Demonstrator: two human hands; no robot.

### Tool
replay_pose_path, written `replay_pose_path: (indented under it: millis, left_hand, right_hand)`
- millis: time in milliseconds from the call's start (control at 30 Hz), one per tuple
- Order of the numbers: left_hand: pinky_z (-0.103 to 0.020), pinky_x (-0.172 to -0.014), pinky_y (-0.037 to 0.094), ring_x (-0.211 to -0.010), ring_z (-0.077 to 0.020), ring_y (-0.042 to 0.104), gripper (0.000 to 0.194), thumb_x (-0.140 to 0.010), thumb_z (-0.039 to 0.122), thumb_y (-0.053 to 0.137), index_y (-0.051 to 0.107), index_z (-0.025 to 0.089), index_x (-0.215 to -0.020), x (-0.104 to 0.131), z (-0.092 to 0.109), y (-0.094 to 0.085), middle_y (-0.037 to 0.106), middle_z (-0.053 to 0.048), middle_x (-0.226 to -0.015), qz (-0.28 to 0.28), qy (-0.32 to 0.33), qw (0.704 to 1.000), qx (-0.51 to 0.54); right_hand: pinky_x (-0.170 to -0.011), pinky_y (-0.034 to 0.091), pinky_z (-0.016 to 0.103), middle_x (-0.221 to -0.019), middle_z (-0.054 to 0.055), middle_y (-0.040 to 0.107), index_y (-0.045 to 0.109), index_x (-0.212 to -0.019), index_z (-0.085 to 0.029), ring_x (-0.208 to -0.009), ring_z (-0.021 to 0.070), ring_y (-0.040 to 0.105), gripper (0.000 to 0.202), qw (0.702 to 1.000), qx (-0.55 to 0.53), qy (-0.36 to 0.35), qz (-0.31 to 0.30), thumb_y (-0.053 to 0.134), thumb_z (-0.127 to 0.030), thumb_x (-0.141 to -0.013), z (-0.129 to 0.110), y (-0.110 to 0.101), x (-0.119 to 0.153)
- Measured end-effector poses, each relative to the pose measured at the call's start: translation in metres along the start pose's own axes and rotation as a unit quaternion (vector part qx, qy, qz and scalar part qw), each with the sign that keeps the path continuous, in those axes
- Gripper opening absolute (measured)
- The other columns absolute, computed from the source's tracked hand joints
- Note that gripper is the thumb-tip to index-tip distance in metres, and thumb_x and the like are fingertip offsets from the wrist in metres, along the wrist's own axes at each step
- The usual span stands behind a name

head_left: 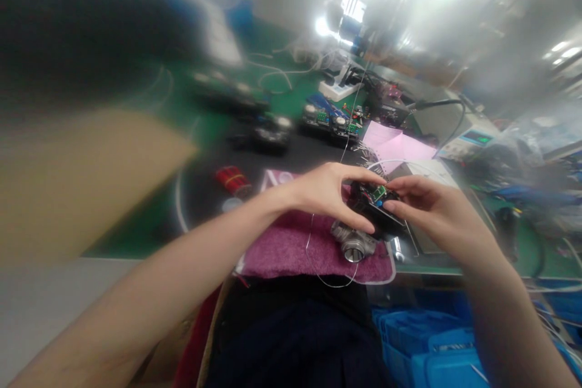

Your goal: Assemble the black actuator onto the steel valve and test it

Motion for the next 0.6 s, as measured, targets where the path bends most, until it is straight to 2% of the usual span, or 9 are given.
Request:
replay_pose_path:
  millis: [167, 433, 600]
  left_hand:
    - [-0.035, -0.104, 0.053, -0.116, -0.0242, 0.072, 0.082, -0.065, 0.044, 0.095, 0.066, 0.025, -0.139, -0.0007, -0.0027, 0.0004, 0.072, -0.007, -0.134, 0.005, 0.001, 1.000, 0.005]
    - [-0.037, -0.109, 0.051, -0.119, -0.0253, 0.071, 0.083, -0.064, 0.047, 0.095, 0.066, 0.024, -0.138, -0.0013, -0.0049, 0.0014, 0.073, -0.008, -0.133, 0.018, 0.002, 1.000, -0.012]
    - [-0.037, -0.109, 0.051, -0.119, -0.0244, 0.071, 0.083, -0.065, 0.046, 0.095, 0.065, 0.025, -0.139, -0.0020, -0.0038, 0.0009, 0.073, -0.006, -0.133, 0.006, -0.002, 1.000, -0.003]
  right_hand:
    - [-0.069, 0.057, 0.028, -0.099, 0.006, 0.077, 0.075, -0.111, -0.023, -0.081, 0.0177, 0.071, 0.041, 1.000, -0.025, 0.003, 0.011, 0.089, -0.043, -0.079, 0.0003, 0.0002, 0.0000]
    - [-0.069, 0.058, 0.029, -0.094, 0.005, 0.076, 0.076, -0.109, -0.021, -0.078, 0.0175, 0.070, 0.042, 0.998, -0.060, 0.010, 0.028, 0.091, -0.041, -0.075, 0.0014, 0.0009, 0.0004]
    - [-0.071, 0.058, 0.028, -0.095, 0.005, 0.076, 0.075, -0.108, -0.022, -0.081, 0.0168, 0.070, 0.042, 0.996, -0.086, 0.010, 0.024, 0.093, -0.040, -0.074, 0.0009, 0.0030, -0.0006]
Point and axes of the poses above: each hand's wrist, its own x-axis away from the middle knuckle, its own y-axis out of the palm, z = x × y, the point moved 2 cm from there along -x, towards the middle knuckle
